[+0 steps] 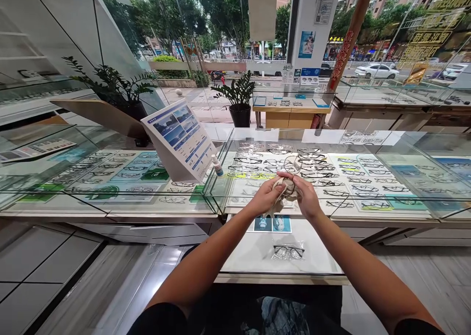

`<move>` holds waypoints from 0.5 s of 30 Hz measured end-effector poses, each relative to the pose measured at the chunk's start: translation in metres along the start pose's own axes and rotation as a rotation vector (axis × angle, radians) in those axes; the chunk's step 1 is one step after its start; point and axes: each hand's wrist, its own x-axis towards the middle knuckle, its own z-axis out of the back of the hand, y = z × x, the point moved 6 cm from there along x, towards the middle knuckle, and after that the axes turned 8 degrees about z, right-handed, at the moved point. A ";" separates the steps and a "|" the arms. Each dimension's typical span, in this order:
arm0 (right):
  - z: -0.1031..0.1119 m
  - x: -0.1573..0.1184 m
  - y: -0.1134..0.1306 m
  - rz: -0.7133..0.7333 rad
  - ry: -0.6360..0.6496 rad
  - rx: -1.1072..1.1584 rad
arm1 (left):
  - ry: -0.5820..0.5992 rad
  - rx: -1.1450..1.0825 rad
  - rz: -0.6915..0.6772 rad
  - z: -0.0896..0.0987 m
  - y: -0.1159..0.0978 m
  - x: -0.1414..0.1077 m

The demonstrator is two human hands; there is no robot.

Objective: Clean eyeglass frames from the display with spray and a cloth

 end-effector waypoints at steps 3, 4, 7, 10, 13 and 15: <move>0.000 0.001 0.001 0.007 -0.030 -0.009 | 0.033 -0.046 0.028 -0.001 0.003 0.001; -0.002 0.001 0.002 0.017 -0.022 -0.016 | 0.013 -0.054 0.038 -0.001 0.003 0.001; -0.012 0.002 0.008 0.044 0.031 -0.032 | -0.070 -0.057 0.041 -0.001 0.000 0.001; -0.022 0.007 0.013 0.027 0.084 -0.034 | -0.170 -0.030 -0.006 0.004 -0.010 0.002; -0.023 0.022 0.025 0.031 0.094 -0.069 | -0.186 0.021 -0.015 0.014 -0.024 0.008; -0.021 0.037 0.036 0.046 0.100 -0.110 | -0.089 0.073 0.020 0.019 -0.037 0.016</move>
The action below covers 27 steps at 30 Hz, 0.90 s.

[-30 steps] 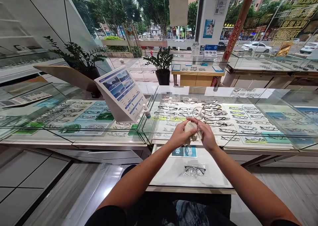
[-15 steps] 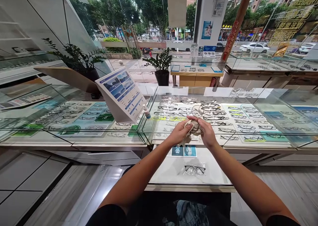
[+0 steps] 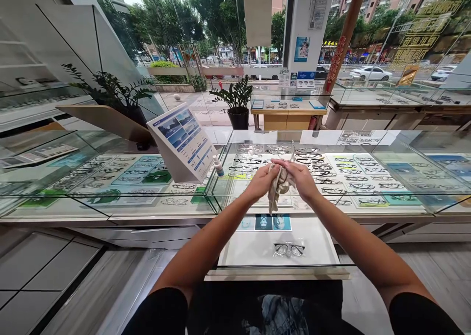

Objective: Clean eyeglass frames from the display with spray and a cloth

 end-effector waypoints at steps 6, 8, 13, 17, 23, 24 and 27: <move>-0.004 0.046 0.048 0.133 0.094 -0.052 | 0.196 0.231 -0.128 0.018 -0.073 0.020; -0.008 0.056 0.064 0.185 0.095 -0.033 | 0.202 0.294 -0.176 0.023 -0.095 0.020; -0.005 0.064 0.083 0.237 0.100 -0.119 | 0.047 0.229 -0.164 0.047 -0.116 0.012; 0.002 0.059 0.078 0.207 0.192 -0.238 | -0.085 0.127 -0.132 0.062 -0.112 0.007; -0.012 0.052 0.062 0.197 0.357 -0.276 | -0.111 0.081 -0.130 0.056 -0.102 0.010; -0.014 0.051 0.059 0.190 0.369 -0.282 | -0.101 0.074 -0.134 0.054 -0.100 0.012; -0.015 0.052 0.050 0.127 0.362 -0.318 | -0.061 0.013 -0.137 0.048 -0.093 0.017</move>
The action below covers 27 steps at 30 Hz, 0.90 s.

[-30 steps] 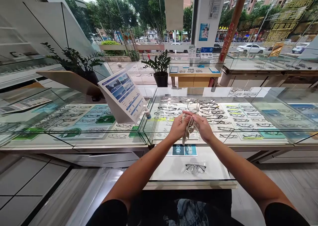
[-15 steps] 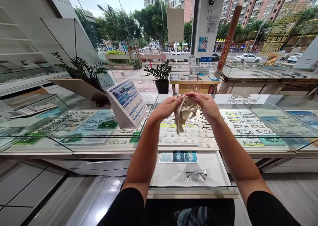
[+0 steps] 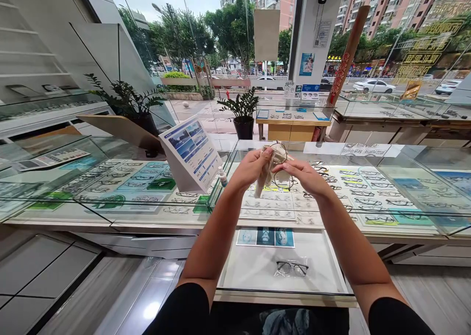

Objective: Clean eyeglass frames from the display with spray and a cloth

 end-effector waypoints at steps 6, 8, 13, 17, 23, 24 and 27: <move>0.004 -0.001 -0.007 -0.091 -0.071 0.092 | 0.105 -0.164 0.001 -0.008 0.002 0.003; 0.004 -0.001 -0.005 -0.103 -0.079 0.104 | 0.130 -0.174 -0.026 -0.010 -0.004 0.001; 0.005 -0.001 0.006 -0.093 -0.046 0.041 | 0.175 -0.153 -0.034 -0.018 -0.018 -0.008; 0.007 -0.003 0.013 -0.111 -0.014 0.054 | 0.153 -0.142 -0.054 -0.022 -0.027 -0.013; 0.001 -0.004 0.022 -0.081 -0.037 0.137 | 0.092 -0.198 -0.027 -0.026 -0.027 -0.013; 0.000 -0.004 0.023 -0.069 -0.055 0.148 | 0.067 -0.218 -0.024 -0.025 -0.025 -0.013; -0.001 -0.007 0.023 -0.067 -0.083 0.173 | 0.030 -0.215 -0.001 -0.024 -0.020 -0.012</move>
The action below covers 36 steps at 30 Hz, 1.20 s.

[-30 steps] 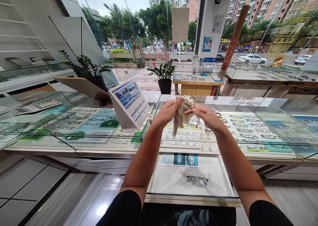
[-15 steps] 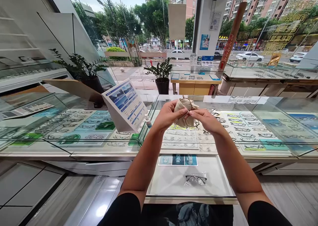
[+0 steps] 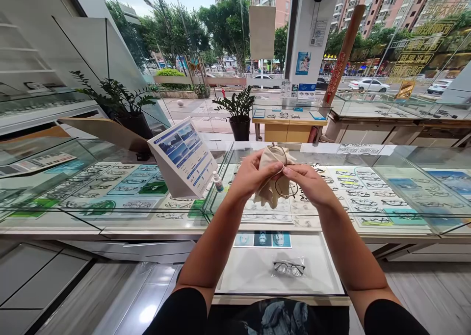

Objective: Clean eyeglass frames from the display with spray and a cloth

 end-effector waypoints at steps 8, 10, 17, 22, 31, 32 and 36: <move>0.000 -0.006 0.005 -0.045 0.168 0.042 | 0.145 0.091 -0.010 -0.008 -0.003 -0.006; -0.001 -0.005 0.005 -0.035 0.182 0.042 | 0.140 0.095 -0.027 -0.006 -0.002 -0.005; -0.005 -0.003 -0.001 -0.028 0.219 0.033 | -0.007 0.128 -0.058 0.004 0.003 0.000; -0.007 -0.003 -0.003 -0.034 0.230 0.012 | -0.097 0.227 -0.128 0.004 -0.001 -0.003; -0.002 -0.006 -0.011 -0.039 0.203 -0.040 | -0.164 0.232 -0.172 0.002 0.008 0.002; -0.002 -0.005 -0.012 -0.046 0.194 -0.032 | -0.162 0.241 -0.169 0.003 0.009 0.003; -0.002 -0.003 -0.015 -0.071 0.184 0.001 | -0.101 0.240 -0.137 0.008 0.008 0.005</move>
